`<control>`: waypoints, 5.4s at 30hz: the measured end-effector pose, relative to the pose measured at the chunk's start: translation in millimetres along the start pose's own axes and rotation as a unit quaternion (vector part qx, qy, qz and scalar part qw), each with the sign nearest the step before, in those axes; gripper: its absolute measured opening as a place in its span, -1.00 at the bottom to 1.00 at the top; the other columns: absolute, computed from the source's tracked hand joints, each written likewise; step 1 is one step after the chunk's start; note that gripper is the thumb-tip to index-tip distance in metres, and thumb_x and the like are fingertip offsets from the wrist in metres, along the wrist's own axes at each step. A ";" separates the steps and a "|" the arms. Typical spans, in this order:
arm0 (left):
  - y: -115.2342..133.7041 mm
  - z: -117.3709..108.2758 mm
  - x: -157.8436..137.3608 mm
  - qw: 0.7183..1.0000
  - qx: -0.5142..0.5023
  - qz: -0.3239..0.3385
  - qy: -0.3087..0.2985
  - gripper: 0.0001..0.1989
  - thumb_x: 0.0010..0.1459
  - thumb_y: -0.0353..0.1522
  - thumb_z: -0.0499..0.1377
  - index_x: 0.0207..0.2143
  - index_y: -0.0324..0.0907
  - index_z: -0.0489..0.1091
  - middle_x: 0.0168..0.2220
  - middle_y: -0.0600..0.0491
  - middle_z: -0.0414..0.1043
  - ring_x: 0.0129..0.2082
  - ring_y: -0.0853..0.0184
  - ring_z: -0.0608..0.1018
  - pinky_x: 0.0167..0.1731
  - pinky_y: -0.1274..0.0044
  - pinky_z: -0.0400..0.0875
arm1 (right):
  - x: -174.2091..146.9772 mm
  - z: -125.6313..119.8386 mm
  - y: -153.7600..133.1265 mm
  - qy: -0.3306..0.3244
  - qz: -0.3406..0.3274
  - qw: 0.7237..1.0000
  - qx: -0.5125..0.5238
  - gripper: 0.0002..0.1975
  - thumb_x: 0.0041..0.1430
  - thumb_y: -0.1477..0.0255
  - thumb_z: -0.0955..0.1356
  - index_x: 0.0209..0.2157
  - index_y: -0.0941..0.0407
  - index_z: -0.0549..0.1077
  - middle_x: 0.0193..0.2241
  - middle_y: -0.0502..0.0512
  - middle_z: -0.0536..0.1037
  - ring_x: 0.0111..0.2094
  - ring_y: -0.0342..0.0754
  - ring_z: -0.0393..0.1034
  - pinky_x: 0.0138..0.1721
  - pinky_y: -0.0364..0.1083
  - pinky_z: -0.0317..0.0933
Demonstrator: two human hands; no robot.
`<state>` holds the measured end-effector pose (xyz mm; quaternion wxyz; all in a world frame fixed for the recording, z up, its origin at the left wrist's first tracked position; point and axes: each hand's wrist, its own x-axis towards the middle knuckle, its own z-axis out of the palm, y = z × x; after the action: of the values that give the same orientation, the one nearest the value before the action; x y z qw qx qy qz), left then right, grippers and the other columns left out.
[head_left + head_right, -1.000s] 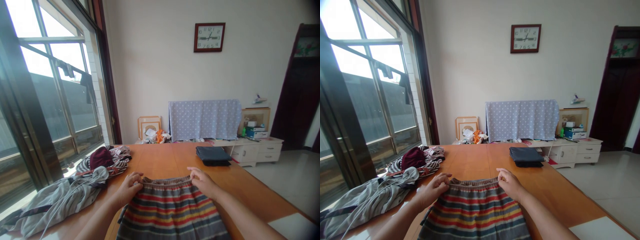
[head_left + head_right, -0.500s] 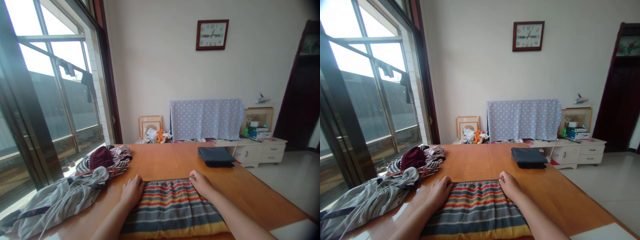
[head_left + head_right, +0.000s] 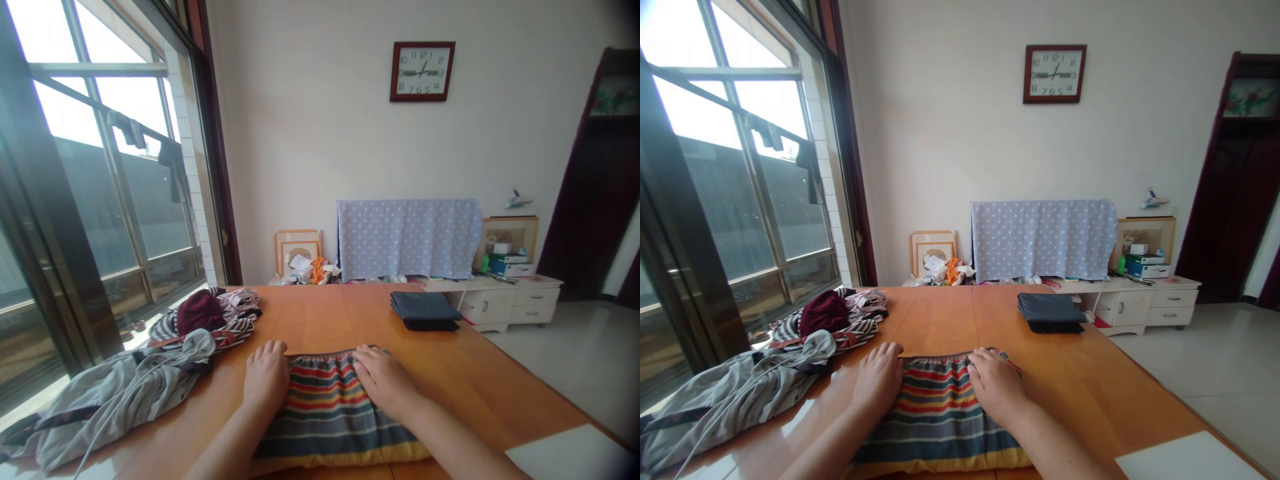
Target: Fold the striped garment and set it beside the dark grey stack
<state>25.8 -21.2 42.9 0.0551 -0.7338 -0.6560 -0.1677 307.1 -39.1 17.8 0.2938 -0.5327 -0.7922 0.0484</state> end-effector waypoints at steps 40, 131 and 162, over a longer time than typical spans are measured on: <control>8.9 52.3 -16.5 0.998 0.039 -0.003 -0.050 -0.12 0.19 0.18 -0.20 0.33 -0.21 0.12 0.39 -0.17 -0.06 0.40 -0.02 -0.08 0.29 -0.03 -0.34 | -15.7 34.0 28.6 -0.155 0.186 0.964 -0.112 -0.02 0.17 -0.22 -0.02 0.40 0.16 -0.13 0.42 0.17 -0.23 0.42 0.13 -0.42 0.36 0.16 -0.46; -1.7 56.8 -18.1 0.988 -0.072 0.092 -0.102 -0.04 0.02 0.31 -0.10 0.36 0.03 0.05 0.40 0.03 -0.06 0.40 0.00 -0.07 0.28 -0.05 -0.37 | -22.5 35.1 4.3 -0.160 0.215 0.953 -0.139 -0.07 0.19 -0.20 -0.03 0.40 0.10 -0.21 0.42 0.09 -0.34 0.42 0.10 -0.47 0.36 0.16 -0.51; 40.8 30.3 -27.0 0.991 -0.011 0.115 -0.062 -0.27 0.24 0.11 -0.16 0.31 -0.05 0.16 0.39 -0.07 0.01 0.40 0.02 -0.05 0.31 0.04 -0.23 | -25.8 43.3 7.6 -0.150 0.212 0.952 -0.165 -0.06 0.19 -0.20 -0.05 0.40 0.12 -0.18 0.42 0.17 -0.26 0.42 0.13 -0.43 0.33 0.21 -0.54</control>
<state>68.9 -43.0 11.6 0.0250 -0.8140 -0.5675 -0.1213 297.7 -48.1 -31.5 0.0630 -0.7158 -0.6931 0.0578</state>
